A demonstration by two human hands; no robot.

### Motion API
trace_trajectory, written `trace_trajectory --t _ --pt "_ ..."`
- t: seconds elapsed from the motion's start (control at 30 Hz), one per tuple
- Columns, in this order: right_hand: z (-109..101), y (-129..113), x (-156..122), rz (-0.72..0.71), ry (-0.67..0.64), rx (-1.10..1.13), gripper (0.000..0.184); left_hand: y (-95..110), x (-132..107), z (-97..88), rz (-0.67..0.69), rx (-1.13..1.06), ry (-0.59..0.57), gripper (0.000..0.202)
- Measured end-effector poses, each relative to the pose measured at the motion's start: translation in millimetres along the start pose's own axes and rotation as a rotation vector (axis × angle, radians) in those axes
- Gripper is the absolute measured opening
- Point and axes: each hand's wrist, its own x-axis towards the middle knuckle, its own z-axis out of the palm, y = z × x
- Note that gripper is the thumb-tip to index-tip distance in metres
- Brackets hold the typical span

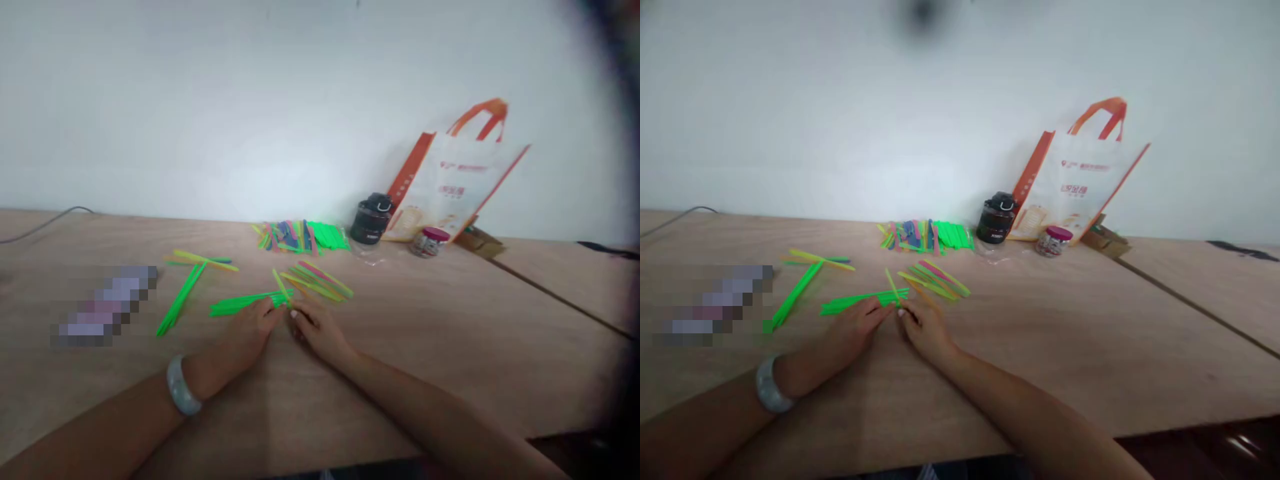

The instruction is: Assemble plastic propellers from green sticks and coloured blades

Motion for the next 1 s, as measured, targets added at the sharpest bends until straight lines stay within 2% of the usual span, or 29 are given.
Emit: trace_trajectory --t 0.37,0.73,0.8,0.87,1.0 --pt "-1 -2 -1 0.008 -0.04 0.026 0.028 2 0 -3.8 0.006 -0.035 0.008 0.041" --pt "-1 2 6 -0.107 0.009 -0.052 0.03 13 1 -17.5 -0.032 0.064 -0.017 0.043" --pt "-2 5 6 -0.094 0.038 -0.073 0.031 8 2 -22.2 -0.061 0.085 -0.023 0.043" --pt "-3 7 5 -0.065 0.08 -0.088 0.033 -7 3 -29.6 -0.13 0.142 -0.014 0.042" --pt "-5 9 5 -0.055 0.089 -0.111 0.029 -53 0 -47.8 -0.313 0.334 0.053 0.034"
